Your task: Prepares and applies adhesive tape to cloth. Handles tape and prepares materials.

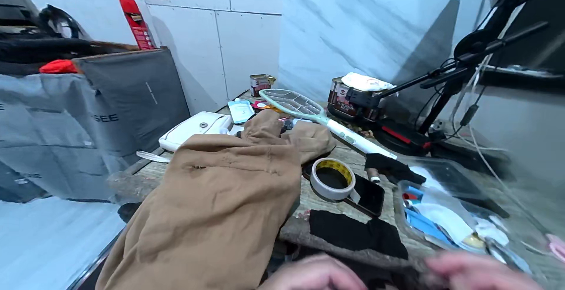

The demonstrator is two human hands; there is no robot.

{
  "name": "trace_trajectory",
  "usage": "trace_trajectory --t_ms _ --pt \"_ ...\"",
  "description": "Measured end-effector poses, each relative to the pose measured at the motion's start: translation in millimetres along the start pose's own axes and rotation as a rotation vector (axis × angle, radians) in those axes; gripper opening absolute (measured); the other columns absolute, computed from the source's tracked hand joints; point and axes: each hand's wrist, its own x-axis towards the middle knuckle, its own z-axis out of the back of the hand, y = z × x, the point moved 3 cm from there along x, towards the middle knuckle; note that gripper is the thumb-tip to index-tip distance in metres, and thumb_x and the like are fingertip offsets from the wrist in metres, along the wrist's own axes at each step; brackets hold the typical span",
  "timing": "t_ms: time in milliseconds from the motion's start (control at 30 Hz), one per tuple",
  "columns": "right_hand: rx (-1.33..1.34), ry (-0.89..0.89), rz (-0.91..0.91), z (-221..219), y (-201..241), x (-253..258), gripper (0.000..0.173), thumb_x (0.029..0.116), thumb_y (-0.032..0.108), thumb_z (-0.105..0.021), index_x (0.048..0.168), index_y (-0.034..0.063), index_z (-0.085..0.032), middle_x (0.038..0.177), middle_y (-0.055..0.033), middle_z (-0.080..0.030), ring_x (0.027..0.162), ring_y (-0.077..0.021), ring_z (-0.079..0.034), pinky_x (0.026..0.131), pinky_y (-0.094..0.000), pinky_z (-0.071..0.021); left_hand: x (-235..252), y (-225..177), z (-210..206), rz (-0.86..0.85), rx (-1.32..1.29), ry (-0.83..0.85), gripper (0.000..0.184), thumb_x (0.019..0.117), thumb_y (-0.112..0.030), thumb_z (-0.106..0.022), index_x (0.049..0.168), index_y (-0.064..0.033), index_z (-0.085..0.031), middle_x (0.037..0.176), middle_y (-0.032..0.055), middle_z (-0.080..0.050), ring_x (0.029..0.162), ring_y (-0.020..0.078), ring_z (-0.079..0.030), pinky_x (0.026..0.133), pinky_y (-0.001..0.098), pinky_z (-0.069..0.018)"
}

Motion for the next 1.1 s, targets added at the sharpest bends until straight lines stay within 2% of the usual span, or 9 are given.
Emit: trace_trajectory --t_ms 33,100,167,233,333,467,800,1000,1100 --pt "0.039 -0.030 -0.152 6.1 -11.1 -3.1 0.010 0.1055 0.012 -0.052 0.104 0.0101 -0.062 0.112 0.0044 -0.072 0.093 0.0008 -0.068 0.079 -0.0203 -0.0585 4.9 -0.1 0.6 0.022 0.355 -0.090 0.031 0.1066 -0.009 -0.043 0.117 0.0082 -0.066 0.122 0.0210 -0.066 0.106 0.0213 -0.067 0.091 0.0342 -0.0557" --pt "0.070 -0.015 -0.378 12.0 -28.9 -14.4 0.007 0.1030 0.004 -0.047 0.103 0.0053 -0.054 0.115 -0.0002 -0.072 0.082 -0.0010 -0.069 0.071 -0.0229 -0.0591 14.4 11.0 -3.9 0.135 0.920 -0.259 0.028 0.1015 -0.010 -0.055 0.120 0.0071 -0.068 0.125 0.0265 -0.066 0.117 0.0377 -0.066 0.099 0.0476 -0.0537" --pt "0.010 0.032 -0.433 13.6 -39.9 -27.5 0.008 0.1022 0.002 -0.045 0.102 -0.0020 -0.052 0.116 -0.0108 -0.071 0.096 -0.0065 -0.071 0.083 -0.0263 -0.0582 24.7 27.8 -4.2 0.214 1.132 -0.371 0.032 0.0981 -0.009 -0.058 0.124 0.0081 -0.066 0.125 0.0291 -0.066 0.117 0.0461 -0.065 0.098 0.0536 -0.0534" --pt "-0.117 0.046 -0.363 14.4 -44.4 -37.3 0.013 0.1030 0.004 -0.046 0.100 -0.0064 -0.054 0.113 -0.0190 -0.072 0.111 -0.0149 -0.070 0.094 -0.0305 -0.0562 32.8 36.1 -1.2 0.263 1.187 -0.422 0.031 0.0972 -0.007 -0.059 0.124 0.0082 -0.066 0.117 0.0275 -0.069 0.111 0.0473 -0.066 0.093 0.0562 -0.0542" --pt "-0.296 0.077 -0.220 10.7 -47.0 -44.3 0.024 0.1076 0.012 -0.044 0.097 -0.0047 -0.058 0.111 -0.0235 -0.073 0.122 -0.0263 -0.065 0.103 -0.0346 -0.0520 40.2 41.5 2.6 0.254 1.291 -0.483 0.027 0.0944 -0.007 -0.063 0.117 0.0069 -0.068 0.098 0.0234 -0.071 0.093 0.0451 -0.070 0.081 0.0544 -0.0571" --pt "-0.423 0.136 -0.118 3.3 -53.3 -45.6 0.025 0.1066 0.011 -0.047 0.099 -0.0023 -0.066 0.107 -0.0193 -0.076 0.121 -0.0342 -0.066 0.112 -0.0466 -0.0431 42.7 43.2 6.4 0.242 1.352 -0.478 0.024 0.0892 -0.008 -0.070 0.111 0.0032 -0.069 0.085 0.0184 -0.071 0.081 0.0409 -0.070 0.073 0.0521 -0.0569" --pt "-0.418 0.110 -0.041 6.9 -56.7 -44.5 0.019 0.1044 0.006 -0.050 0.101 -0.0051 -0.064 0.102 -0.0224 -0.074 0.111 -0.0277 -0.070 0.105 -0.0357 -0.0505 40.5 36.0 11.2 0.319 1.191 -0.457 0.029 0.0903 -0.003 -0.064 0.119 0.0027 -0.066 0.088 0.0152 -0.072 0.083 0.0374 -0.071 0.075 0.0548 -0.0564" --pt "-0.476 0.164 -0.069 15.5 -51.1 -45.9 0.021 0.1057 0.009 -0.047 0.105 -0.0036 -0.065 0.101 -0.0199 -0.075 0.108 -0.0257 -0.070 0.107 -0.0386 -0.0448 30.6 28.0 9.6 0.370 1.101 -0.434 0.034 0.0929 -0.005 -0.062 0.126 0.0039 -0.063 0.090 0.0141 -0.072 0.079 0.0324 -0.071 0.072 0.0509 -0.0585" --pt "-0.481 0.170 -0.113 18.5 -48.8 -43.3 0.020 0.1060 0.012 -0.047 0.100 -0.0003 -0.062 0.107 -0.0210 -0.075 0.109 -0.0265 -0.070 0.103 -0.0412 -0.0457 25.1 26.6 8.8 0.358 1.094 -0.445 0.033 0.0950 -0.008 -0.061 0.126 0.0036 -0.063 0.089 0.0127 -0.072 0.076 0.0294 -0.071 0.068 0.0472 -0.0587"
